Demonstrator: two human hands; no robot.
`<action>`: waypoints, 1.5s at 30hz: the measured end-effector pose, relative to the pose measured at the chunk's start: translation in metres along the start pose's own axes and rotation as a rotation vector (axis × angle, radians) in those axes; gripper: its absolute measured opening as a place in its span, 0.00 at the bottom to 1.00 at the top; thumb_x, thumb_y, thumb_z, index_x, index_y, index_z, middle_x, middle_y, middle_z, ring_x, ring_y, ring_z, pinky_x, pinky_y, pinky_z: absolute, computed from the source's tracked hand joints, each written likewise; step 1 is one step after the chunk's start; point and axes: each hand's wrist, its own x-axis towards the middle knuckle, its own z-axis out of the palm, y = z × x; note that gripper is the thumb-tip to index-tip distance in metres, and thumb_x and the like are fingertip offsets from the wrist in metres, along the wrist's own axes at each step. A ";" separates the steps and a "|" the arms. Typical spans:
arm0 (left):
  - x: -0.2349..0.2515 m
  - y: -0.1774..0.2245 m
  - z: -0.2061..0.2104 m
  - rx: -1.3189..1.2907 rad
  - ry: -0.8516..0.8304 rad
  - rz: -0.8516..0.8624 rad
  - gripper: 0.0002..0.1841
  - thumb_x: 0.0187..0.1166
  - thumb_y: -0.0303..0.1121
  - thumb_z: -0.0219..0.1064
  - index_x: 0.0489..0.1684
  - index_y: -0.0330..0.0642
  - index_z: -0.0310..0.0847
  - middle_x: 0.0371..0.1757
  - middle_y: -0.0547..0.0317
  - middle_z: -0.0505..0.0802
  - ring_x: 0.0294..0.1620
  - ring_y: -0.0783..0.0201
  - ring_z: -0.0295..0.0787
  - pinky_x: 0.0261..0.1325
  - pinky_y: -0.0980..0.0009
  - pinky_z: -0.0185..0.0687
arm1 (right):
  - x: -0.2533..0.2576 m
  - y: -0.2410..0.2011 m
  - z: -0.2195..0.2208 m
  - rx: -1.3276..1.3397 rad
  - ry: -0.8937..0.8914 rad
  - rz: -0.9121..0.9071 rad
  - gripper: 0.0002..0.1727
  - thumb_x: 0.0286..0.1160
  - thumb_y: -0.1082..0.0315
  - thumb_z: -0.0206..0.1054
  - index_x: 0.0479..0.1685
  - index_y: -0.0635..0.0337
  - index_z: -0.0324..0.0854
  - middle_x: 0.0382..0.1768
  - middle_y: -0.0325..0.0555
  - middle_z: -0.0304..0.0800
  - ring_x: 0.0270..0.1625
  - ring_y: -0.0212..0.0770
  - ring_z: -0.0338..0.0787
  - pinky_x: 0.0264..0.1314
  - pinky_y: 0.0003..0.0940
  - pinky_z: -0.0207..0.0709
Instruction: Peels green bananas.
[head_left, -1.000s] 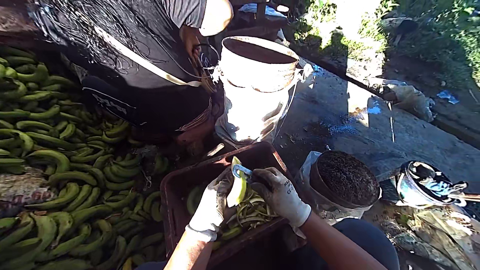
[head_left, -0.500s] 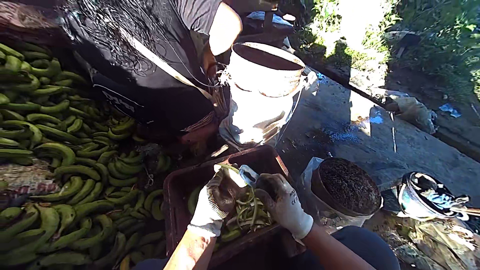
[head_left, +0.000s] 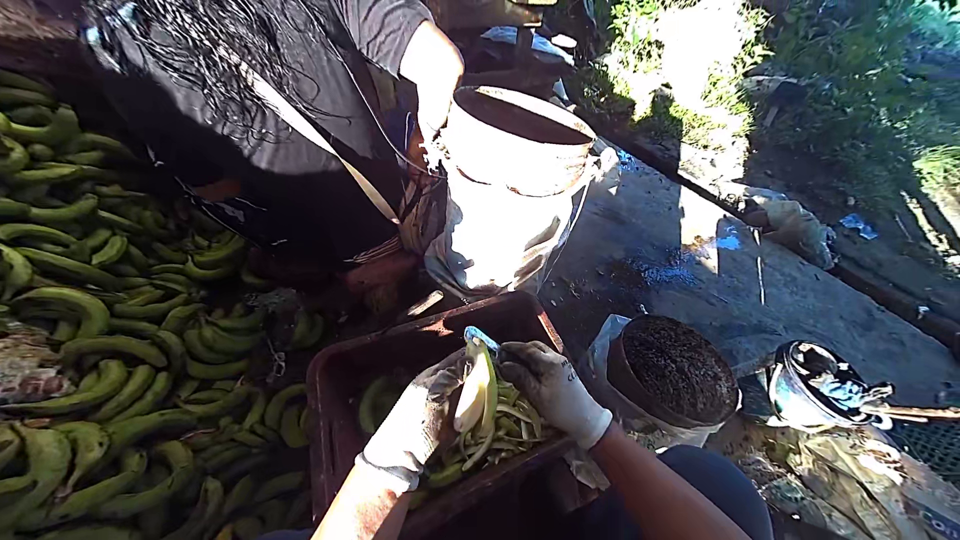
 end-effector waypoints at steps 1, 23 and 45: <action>-0.003 0.003 0.002 0.027 -0.006 -0.019 0.19 0.90 0.38 0.52 0.69 0.43 0.83 0.52 0.56 0.93 0.48 0.66 0.91 0.52 0.68 0.89 | 0.006 0.005 -0.005 0.000 -0.049 0.106 0.26 0.87 0.41 0.56 0.66 0.45 0.88 0.59 0.36 0.93 0.62 0.31 0.89 0.69 0.39 0.82; 0.000 0.011 -0.002 -0.117 -0.141 -0.024 0.22 0.84 0.36 0.60 0.76 0.45 0.77 0.45 0.58 0.92 0.36 0.70 0.89 0.40 0.73 0.88 | 0.006 -0.001 -0.014 -0.059 0.122 0.068 0.25 0.83 0.42 0.63 0.67 0.47 0.88 0.58 0.42 0.92 0.61 0.36 0.89 0.66 0.41 0.84; 0.005 0.013 -0.006 -0.129 -0.138 0.068 0.22 0.84 0.30 0.57 0.77 0.41 0.75 0.54 0.52 0.92 0.46 0.65 0.91 0.48 0.70 0.89 | 0.000 -0.010 -0.035 0.229 0.246 0.143 0.33 0.73 0.42 0.73 0.72 0.54 0.83 0.58 0.42 0.91 0.57 0.33 0.90 0.61 0.36 0.87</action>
